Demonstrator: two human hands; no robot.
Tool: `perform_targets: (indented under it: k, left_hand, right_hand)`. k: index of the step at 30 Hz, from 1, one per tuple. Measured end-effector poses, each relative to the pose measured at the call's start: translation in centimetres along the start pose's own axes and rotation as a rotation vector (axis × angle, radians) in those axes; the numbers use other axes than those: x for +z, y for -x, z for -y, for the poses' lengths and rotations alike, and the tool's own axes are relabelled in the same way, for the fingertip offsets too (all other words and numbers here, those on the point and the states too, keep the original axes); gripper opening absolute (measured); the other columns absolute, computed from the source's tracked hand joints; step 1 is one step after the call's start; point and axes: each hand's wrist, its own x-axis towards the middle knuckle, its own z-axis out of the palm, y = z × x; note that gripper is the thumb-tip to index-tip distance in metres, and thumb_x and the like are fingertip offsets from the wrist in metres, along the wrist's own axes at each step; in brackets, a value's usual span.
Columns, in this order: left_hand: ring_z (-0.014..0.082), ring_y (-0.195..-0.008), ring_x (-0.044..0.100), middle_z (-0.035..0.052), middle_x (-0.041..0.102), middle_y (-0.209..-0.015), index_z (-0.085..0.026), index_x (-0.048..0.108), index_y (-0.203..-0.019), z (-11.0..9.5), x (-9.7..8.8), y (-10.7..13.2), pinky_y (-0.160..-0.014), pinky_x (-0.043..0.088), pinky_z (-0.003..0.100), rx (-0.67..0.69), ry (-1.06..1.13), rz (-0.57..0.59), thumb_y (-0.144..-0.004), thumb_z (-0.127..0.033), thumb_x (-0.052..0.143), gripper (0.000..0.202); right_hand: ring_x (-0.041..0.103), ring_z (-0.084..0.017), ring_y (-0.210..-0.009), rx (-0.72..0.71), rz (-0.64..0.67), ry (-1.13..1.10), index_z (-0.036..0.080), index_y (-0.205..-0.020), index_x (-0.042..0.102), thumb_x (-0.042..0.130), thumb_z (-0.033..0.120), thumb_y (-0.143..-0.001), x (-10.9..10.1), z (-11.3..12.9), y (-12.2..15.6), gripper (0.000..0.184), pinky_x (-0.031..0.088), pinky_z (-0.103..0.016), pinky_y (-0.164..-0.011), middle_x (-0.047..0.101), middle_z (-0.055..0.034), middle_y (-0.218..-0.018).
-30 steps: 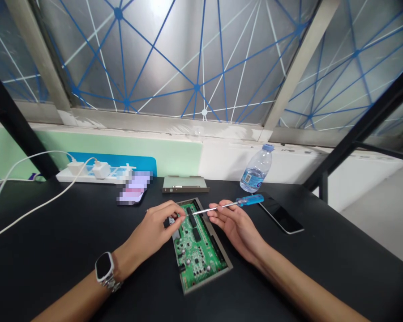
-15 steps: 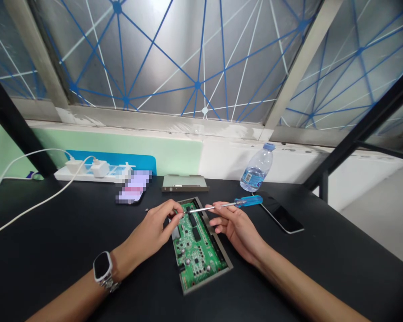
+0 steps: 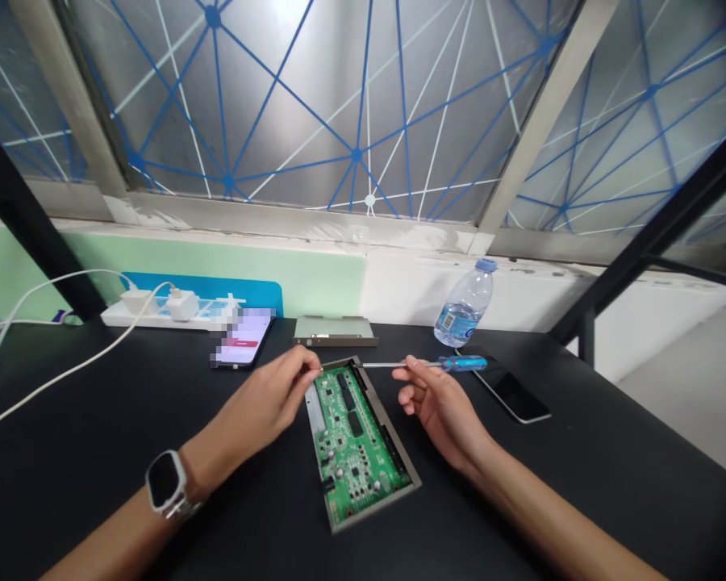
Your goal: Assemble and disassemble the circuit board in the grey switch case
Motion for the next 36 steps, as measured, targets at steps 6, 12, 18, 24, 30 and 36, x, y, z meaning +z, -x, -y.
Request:
perform_targets:
  k: [6, 12, 18, 24, 30, 36]
  left_hand:
    - [0.0198, -0.088, 0.057, 0.0043, 0.060, -0.097, -0.021, 0.056, -0.090, 4.2, -4.2, 0.0, -0.080, 0.046, 0.032, -0.042, -0.209, 0.122, -0.096, -0.030, 0.045, 0.015]
    - [0.0212, -0.093, 0.058, 0.0048, 0.057, -0.103, -0.023, 0.060, -0.083, 7.4, -4.3, 1.3, -0.085, 0.046, 0.033, -0.148, -0.265, 0.240, -0.089, -0.026, 0.049, 0.013]
    - [0.0210, -0.086, 0.058, 0.0059, 0.057, -0.098, -0.022, 0.059, -0.083, 7.0, -3.6, 1.2, -0.082, 0.047, 0.034, -0.192, -0.283, 0.237, -0.086, -0.023, 0.048, 0.011]
    - [0.0217, -0.084, 0.059, 0.0059, 0.057, -0.095, -0.021, 0.060, -0.082, 7.0, -3.7, 1.0, -0.079, 0.048, 0.036, -0.163, -0.286, 0.193, -0.084, -0.024, 0.049, 0.011]
    - [0.0197, -0.079, 0.061, 0.0061, 0.062, -0.094, -0.020, 0.061, -0.091, 6.5, -3.5, 0.9, -0.073, 0.052, 0.033, -0.165, -0.203, 0.157, -0.083, -0.026, 0.052, 0.013]
    - [0.0229, -0.091, 0.064, 0.0090, 0.065, -0.104, -0.021, 0.067, -0.100, 6.4, -3.0, 0.9, -0.079, 0.054, 0.036, -0.123, -0.147, 0.186, -0.083, -0.027, 0.054, 0.022]
  right_hand:
    - [0.060, -0.009, -0.050, -0.028, -0.013, 0.022, 0.016, -0.087, 0.060, 0.080, 0.034, -0.076, -0.3, 0.3, -0.1, 0.029, 0.043, -0.020, -0.044, 0.070, -0.0017, -0.079]
    - [0.061, -0.010, -0.049, -0.001, 0.032, 0.085, 0.016, -0.089, 0.060, 0.078, 0.035, -0.077, -0.1, -0.1, 0.3, 0.029, 0.043, -0.021, -0.044, 0.069, -0.0022, -0.079]
    - [0.061, -0.010, -0.047, 0.027, 0.086, 0.142, 0.016, -0.088, 0.059, 0.076, 0.037, -0.080, 0.0, -0.5, 0.5, 0.028, 0.042, -0.020, -0.042, 0.069, -0.0022, -0.081]
    - [0.062, -0.011, -0.048, 0.031, 0.110, 0.159, 0.017, -0.088, 0.059, 0.075, 0.040, -0.080, 0.1, -0.7, 0.6, 0.029, 0.043, -0.020, -0.042, 0.069, -0.0023, -0.080]
    - [0.061, -0.011, -0.048, 0.030, 0.110, 0.172, 0.017, -0.089, 0.059, 0.075, 0.041, -0.079, 0.1, -0.7, 0.5, 0.031, 0.043, -0.020, -0.042, 0.068, -0.0018, -0.079]
    - [0.061, -0.010, -0.047, 0.028, 0.129, 0.195, 0.017, -0.088, 0.059, 0.074, 0.040, -0.080, 0.1, -0.8, 0.5, 0.029, 0.043, -0.019, -0.042, 0.068, -0.0016, -0.077]
